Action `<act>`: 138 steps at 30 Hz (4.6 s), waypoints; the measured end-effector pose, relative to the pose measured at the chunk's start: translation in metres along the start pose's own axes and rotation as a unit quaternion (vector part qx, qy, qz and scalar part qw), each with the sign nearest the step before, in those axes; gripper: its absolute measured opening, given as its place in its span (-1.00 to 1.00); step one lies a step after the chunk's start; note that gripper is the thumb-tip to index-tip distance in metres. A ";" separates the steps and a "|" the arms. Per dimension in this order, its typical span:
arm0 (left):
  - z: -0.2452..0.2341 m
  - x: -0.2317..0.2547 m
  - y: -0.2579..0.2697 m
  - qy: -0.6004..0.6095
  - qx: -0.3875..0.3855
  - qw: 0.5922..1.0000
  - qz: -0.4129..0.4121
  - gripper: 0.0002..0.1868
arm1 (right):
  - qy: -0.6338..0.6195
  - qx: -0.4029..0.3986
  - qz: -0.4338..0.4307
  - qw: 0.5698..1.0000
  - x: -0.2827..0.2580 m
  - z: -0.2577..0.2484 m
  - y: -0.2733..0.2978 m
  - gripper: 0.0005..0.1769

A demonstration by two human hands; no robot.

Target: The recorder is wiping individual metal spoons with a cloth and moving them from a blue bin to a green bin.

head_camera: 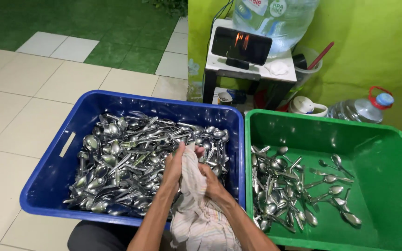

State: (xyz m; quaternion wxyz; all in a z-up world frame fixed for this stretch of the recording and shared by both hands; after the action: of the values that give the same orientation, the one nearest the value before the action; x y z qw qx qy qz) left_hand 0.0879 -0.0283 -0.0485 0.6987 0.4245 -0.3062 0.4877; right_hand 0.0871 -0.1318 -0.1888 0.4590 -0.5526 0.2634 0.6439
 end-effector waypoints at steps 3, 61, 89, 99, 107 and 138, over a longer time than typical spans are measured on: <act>-0.005 -0.011 -0.005 -0.059 0.055 0.996 -0.024 -0.24 | 0.106 0.098 0.099 0.985 0.005 -0.004 0.011 -0.32; -0.016 0.032 0.009 -0.263 0.022 0.957 0.124 -0.42 | 0.080 0.039 0.125 0.988 -0.029 0.025 0.018 -0.68; -0.076 -0.110 -0.060 -0.027 0.097 0.995 -0.012 -0.47 | 0.489 0.269 -0.062 0.828 -0.105 0.000 -0.009 -0.67; -0.052 -0.072 -0.020 0.043 0.091 0.995 -0.029 -0.49 | 0.503 0.024 -0.012 0.864 -0.107 0.046 -0.002 -0.33; -0.023 -0.054 -0.019 0.055 -0.034 0.998 -0.022 -0.29 | 0.591 0.067 -0.096 0.798 -0.077 0.046 -0.007 -0.92; -0.023 -0.053 -0.016 -0.030 0.036 0.993 0.106 -0.21 | 0.294 0.237 -0.005 0.926 -0.100 0.035 -0.008 -0.63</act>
State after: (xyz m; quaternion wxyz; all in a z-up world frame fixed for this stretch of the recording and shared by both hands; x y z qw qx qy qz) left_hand 0.0855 -0.0329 -0.1077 0.6182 0.4290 -0.3523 0.5565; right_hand 0.0744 -0.1289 -0.0833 0.4821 -0.5934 0.5284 0.3691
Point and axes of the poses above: each hand's wrist, its own y-axis away from the middle knuckle, its own z-axis out of the palm, x = y × z, the point moved 6 cm from there along -y, towards the middle knuckle, and after that the axes turned 3 degrees about -x, right-handed, at the moved point
